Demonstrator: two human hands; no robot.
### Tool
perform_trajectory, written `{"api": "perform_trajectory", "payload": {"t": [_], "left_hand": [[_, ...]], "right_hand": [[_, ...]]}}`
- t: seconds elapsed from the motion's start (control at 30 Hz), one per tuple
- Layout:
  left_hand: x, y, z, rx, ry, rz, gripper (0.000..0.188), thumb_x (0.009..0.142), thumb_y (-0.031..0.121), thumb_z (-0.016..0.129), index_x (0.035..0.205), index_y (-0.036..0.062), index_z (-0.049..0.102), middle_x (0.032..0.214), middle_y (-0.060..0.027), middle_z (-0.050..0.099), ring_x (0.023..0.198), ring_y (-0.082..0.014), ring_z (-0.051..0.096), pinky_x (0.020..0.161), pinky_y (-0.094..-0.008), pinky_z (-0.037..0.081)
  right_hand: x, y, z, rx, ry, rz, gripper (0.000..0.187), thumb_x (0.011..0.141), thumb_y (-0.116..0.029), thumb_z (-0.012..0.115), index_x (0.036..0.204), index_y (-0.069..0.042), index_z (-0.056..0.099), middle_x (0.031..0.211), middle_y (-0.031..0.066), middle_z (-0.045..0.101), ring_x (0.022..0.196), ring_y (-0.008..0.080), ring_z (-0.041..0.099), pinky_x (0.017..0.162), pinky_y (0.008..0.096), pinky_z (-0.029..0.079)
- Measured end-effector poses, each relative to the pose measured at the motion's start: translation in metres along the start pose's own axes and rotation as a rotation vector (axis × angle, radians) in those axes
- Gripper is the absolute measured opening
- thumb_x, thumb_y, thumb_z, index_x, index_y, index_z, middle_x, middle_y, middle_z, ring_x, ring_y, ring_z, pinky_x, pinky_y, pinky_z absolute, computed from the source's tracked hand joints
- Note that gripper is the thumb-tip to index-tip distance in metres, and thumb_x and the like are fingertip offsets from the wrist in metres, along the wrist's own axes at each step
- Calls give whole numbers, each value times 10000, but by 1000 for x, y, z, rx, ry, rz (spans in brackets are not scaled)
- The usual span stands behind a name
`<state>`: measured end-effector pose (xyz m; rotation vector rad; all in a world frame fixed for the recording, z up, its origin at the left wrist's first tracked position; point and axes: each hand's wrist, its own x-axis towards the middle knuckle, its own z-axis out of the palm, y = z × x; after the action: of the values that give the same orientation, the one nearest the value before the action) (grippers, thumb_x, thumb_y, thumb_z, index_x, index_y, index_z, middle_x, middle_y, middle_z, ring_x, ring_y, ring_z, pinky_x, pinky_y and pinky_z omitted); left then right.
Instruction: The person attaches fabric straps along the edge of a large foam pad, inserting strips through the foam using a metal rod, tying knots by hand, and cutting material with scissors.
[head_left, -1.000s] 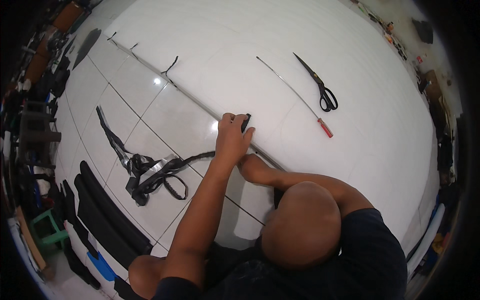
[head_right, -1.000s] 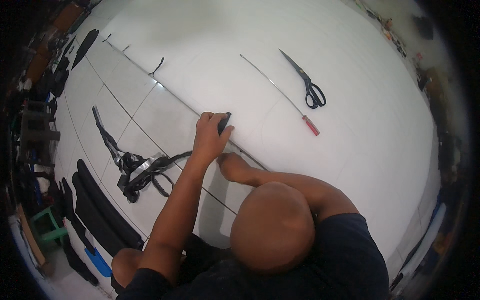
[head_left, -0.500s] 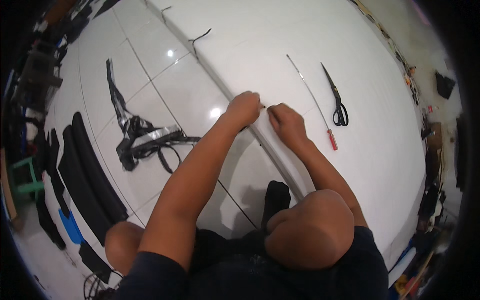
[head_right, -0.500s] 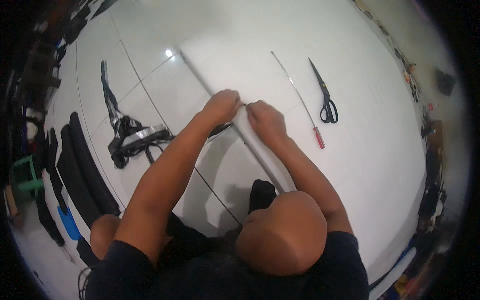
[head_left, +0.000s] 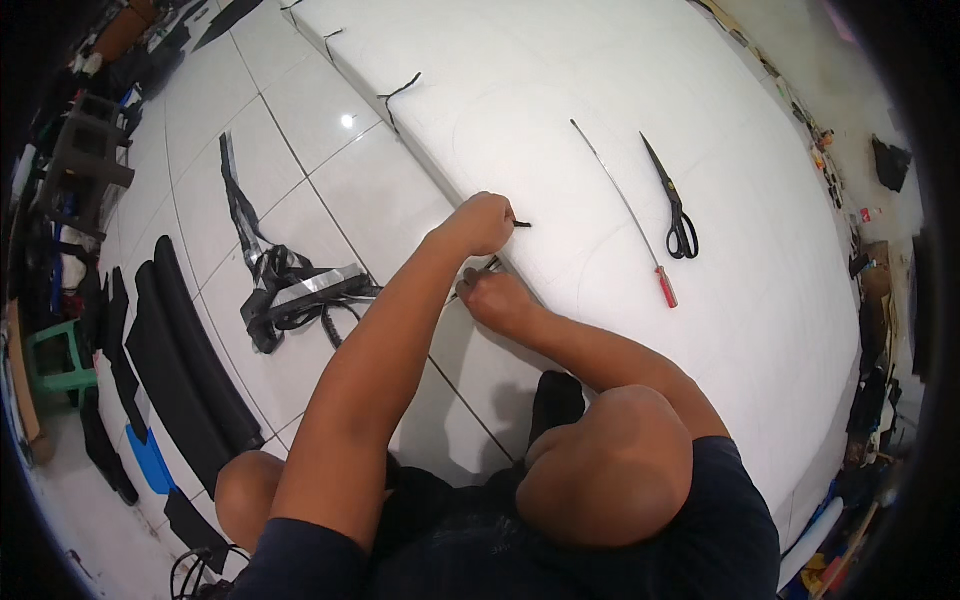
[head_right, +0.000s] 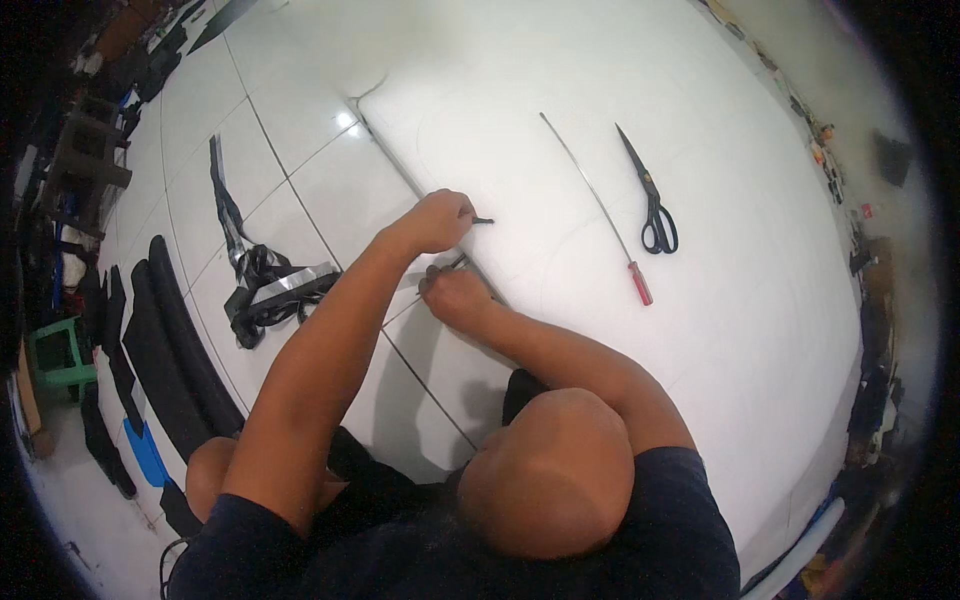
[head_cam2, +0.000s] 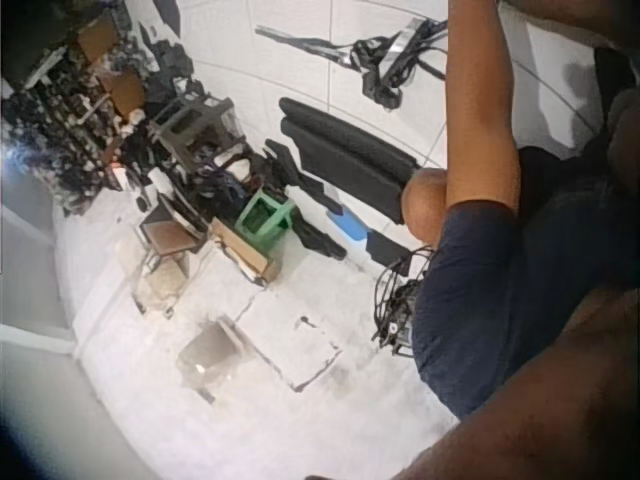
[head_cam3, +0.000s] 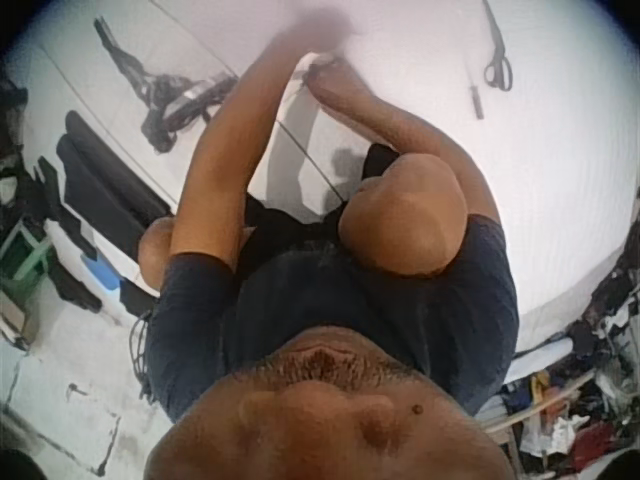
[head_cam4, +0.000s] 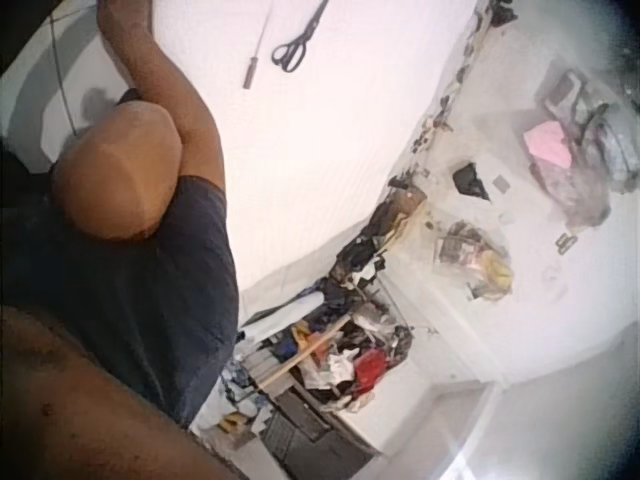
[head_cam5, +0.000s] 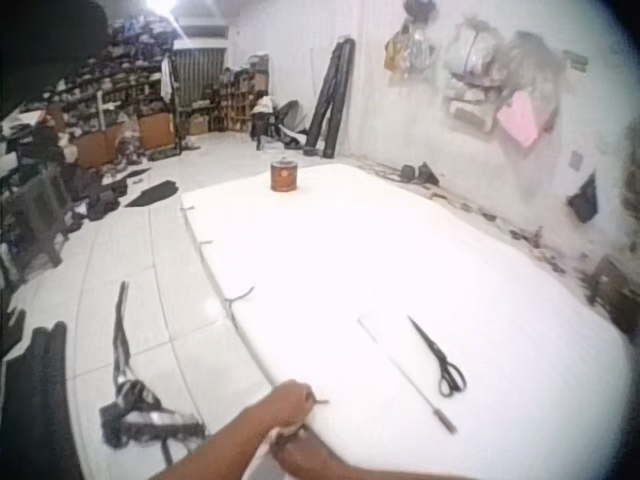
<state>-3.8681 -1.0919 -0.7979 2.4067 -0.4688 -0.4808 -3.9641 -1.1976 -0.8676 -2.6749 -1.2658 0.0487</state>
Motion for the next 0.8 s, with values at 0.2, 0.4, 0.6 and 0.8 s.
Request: {"api": "perform_trajectory", "payload": {"t": [0.2, 0.4, 0.6, 0.8], "left_hand": [[0, -5, -6, 49, 84, 35, 241, 872, 167, 536, 965, -15, 665, 925, -216, 690, 892, -366, 659, 795, -456, 506], [-2, -10, -9, -181, 41, 33, 291, 855, 289, 640, 980, 39, 723, 982, -176, 707, 914, -322, 667, 824, -390, 524], [-14, -13, 20, -149, 273, 129, 203, 874, 214, 618, 953, 48, 703, 955, -185, 688, 890, -348, 658, 780, -423, 520], [-29, -1, 30, 59, 366, 94, 134, 852, 157, 614, 867, 34, 665, 847, -165, 654, 813, -362, 630, 740, -457, 499]], "right_hand": [[-2, 25, -70, 7, 133, 78, 69, 775, -70, 591, 787, -41, 652, 831, 143, 647, 789, 282, 668, 641, 398, 546], [-23, 58, -84, 283, 364, 286, 97, 859, -152, 649, 885, -61, 671, 888, 117, 650, 820, 304, 642, 729, 398, 512], [-26, 79, -62, 445, 432, 504, 191, 894, -229, 675, 918, -40, 692, 889, 134, 665, 830, 339, 633, 732, 406, 497], [-28, 77, -72, 506, 345, 393, 170, 917, -184, 627, 986, -35, 672, 937, 138, 651, 890, 336, 625, 748, 426, 496]]}}
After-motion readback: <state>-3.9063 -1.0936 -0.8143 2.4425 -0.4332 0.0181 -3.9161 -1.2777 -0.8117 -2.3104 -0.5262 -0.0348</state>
